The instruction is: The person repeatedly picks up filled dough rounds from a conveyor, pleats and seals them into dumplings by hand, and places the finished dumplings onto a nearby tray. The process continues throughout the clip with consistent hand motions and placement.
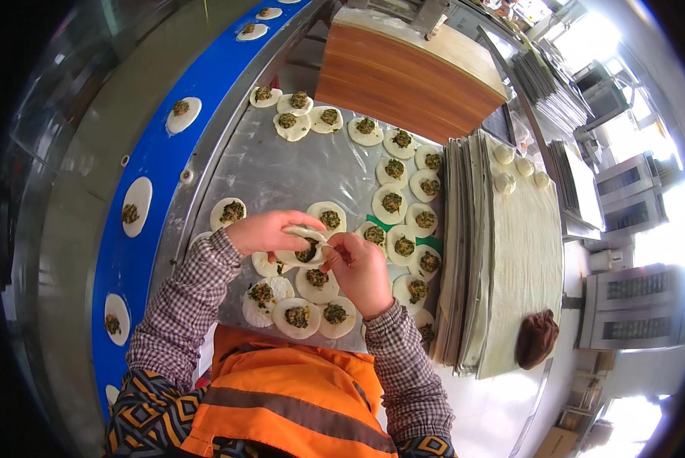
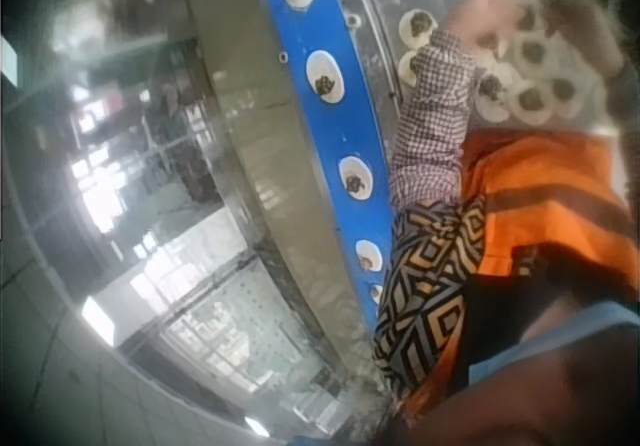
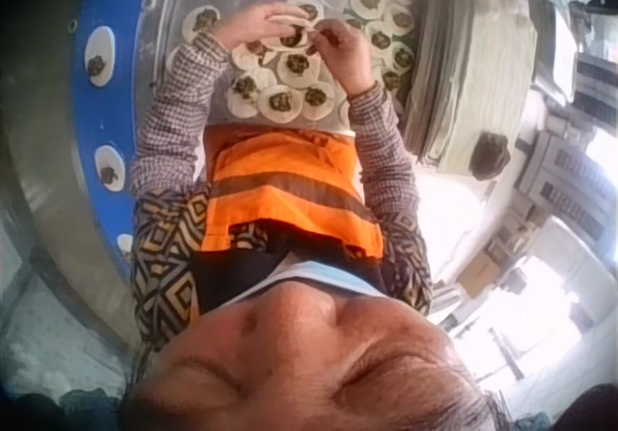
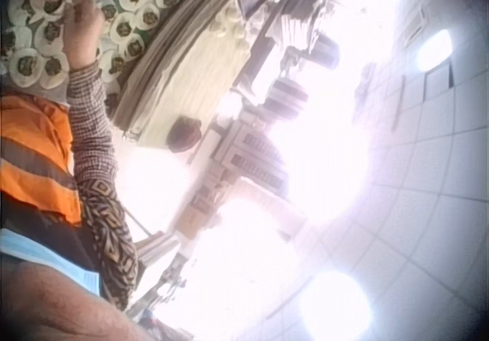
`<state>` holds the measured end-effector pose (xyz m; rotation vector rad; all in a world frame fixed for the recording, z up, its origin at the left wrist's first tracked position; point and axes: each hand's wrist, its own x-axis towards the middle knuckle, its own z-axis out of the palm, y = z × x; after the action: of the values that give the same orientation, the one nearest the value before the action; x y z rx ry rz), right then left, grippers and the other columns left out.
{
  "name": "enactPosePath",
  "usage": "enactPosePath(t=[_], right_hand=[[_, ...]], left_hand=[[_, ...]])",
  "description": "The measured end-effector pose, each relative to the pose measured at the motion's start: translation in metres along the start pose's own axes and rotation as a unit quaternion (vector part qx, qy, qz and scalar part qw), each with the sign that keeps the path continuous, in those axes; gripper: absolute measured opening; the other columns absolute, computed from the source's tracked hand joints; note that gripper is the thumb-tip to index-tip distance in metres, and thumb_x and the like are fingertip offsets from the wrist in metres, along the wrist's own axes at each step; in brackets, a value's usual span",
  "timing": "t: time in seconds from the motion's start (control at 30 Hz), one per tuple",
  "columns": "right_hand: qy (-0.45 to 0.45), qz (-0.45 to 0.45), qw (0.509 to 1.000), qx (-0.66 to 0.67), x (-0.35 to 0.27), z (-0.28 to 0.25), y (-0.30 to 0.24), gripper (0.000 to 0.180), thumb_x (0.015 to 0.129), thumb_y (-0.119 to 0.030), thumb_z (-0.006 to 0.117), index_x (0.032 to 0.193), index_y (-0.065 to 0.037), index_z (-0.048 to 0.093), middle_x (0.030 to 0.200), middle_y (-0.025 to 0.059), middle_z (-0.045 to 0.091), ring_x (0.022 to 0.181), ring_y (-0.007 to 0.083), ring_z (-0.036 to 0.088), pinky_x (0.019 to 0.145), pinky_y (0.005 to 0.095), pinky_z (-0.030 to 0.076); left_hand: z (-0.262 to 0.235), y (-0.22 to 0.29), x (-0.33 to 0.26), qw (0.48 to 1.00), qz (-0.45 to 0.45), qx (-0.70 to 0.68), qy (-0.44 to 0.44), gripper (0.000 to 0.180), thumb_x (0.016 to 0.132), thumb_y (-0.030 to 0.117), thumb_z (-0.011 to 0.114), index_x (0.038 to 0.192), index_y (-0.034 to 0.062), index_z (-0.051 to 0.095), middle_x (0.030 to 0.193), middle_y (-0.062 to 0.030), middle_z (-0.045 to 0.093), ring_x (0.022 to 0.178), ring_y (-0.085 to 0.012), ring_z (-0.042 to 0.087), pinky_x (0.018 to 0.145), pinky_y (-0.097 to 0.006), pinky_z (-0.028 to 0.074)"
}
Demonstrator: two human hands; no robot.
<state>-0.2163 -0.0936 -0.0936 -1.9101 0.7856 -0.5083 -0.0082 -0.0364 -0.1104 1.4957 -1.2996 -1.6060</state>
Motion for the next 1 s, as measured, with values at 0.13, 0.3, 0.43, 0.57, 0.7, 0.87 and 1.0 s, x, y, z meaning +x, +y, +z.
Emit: enactPosePath(t=[0.13, 0.3, 0.43, 0.57, 0.7, 0.87, 1.0], right_hand=[[0.012, 0.08, 0.975, 0.208, 0.004, 0.003, 0.004, 0.012, 0.089, -0.004, 0.064, 0.095, 0.004, 0.06, 0.07, 0.0074, 0.064, 0.065, 0.0125, 0.067, 0.055, 0.0256, 0.05], [-0.01, -0.058, 0.992, -0.111, 0.003, 0.005, 0.005, 0.015, 0.086, -0.005, 0.065, 0.099, 0.002, 0.06, 0.071, 0.0094, 0.065, 0.062, 0.0159, 0.066, 0.056, 0.0279, 0.05], [-0.012, -0.005, 0.997, -0.07, 0.0, 0.005, 0.004, 0.017, 0.085, -0.005, 0.066, 0.1, 0.001, 0.061, 0.076, 0.011, 0.067, 0.061, 0.0175, 0.066, 0.056, 0.0289, 0.05], [-0.004, 0.026, 0.999, 0.026, -0.001, 0.005, 0.008, 0.016, 0.088, -0.006, 0.065, 0.101, 0.003, 0.06, 0.076, 0.0102, 0.068, 0.063, 0.0141, 0.067, 0.055, 0.0269, 0.05], [0.058, 0.111, 0.96, 0.25, 0.003, 0.01, 0.011, 0.014, 0.088, -0.005, 0.066, 0.096, 0.004, 0.059, 0.075, 0.0068, 0.068, 0.064, 0.0127, 0.067, 0.051, 0.0263, 0.049], [0.121, -0.1, 0.983, -0.1, 0.006, 0.016, 0.009, 0.011, 0.085, 0.0, 0.068, 0.093, 0.003, 0.062, 0.074, 0.007, 0.065, 0.061, 0.0123, 0.062, 0.056, 0.0221, 0.049], [0.087, -0.059, 0.994, -0.01, 0.006, 0.016, 0.008, 0.014, 0.085, -0.001, 0.069, 0.097, 0.002, 0.062, 0.075, 0.0046, 0.062, 0.062, 0.0104, 0.058, 0.057, 0.0224, 0.048]], left_hand=[[0.009, 0.002, -0.003, 0.986, -0.023, -0.165, 0.012, 0.038, 0.09, 0.014, 0.055, 0.127, 0.0101, 0.059, 0.103, -0.0035, 0.065, 0.073, -0.0094, 0.062, 0.054, -0.024, 0.054], [0.013, 0.003, 0.007, 0.996, -0.067, 0.056, -0.009, 0.039, 0.088, 0.018, 0.054, 0.125, 0.0063, 0.06, 0.094, -0.0092, 0.067, 0.08, -0.0126, 0.064, 0.062, -0.027, 0.057], [0.011, 0.0, 0.018, 0.996, 0.018, 0.089, -0.013, 0.039, 0.09, 0.02, 0.051, 0.126, 0.006, 0.059, 0.101, -0.0119, 0.068, 0.094, -0.0164, 0.063, 0.083, -0.03, 0.054], [0.009, -0.01, 0.016, 0.986, 0.051, -0.153, -0.039, 0.045, 0.098, 0.031, 0.049, 0.132, 0.0021, 0.051, 0.118, -0.014, 0.062, 0.108, -0.0203, 0.06, 0.096, -0.036, 0.05], [0.028, -0.024, 0.008, 0.909, 0.118, -0.398, 0.027, 0.065, 0.099, 0.055, 0.037, 0.13, 0.0002, 0.047, 0.116, -0.0112, 0.06, 0.107, -0.0199, 0.06, 0.09, -0.038, 0.053], [0.055, -0.035, 0.016, 0.919, 0.122, -0.305, 0.218, 0.061, 0.1, 0.057, 0.032, 0.111, 0.0035, 0.059, 0.088, -0.0013, 0.062, 0.076, -0.0074, 0.059, 0.064, -0.024, 0.051], [0.049, -0.039, 0.019, 0.936, 0.097, -0.234, 0.243, 0.069, 0.099, 0.063, 0.028, 0.101, 0.0031, 0.063, 0.081, -0.0009, 0.061, 0.07, -0.0063, 0.056, 0.06, -0.021, 0.047]])
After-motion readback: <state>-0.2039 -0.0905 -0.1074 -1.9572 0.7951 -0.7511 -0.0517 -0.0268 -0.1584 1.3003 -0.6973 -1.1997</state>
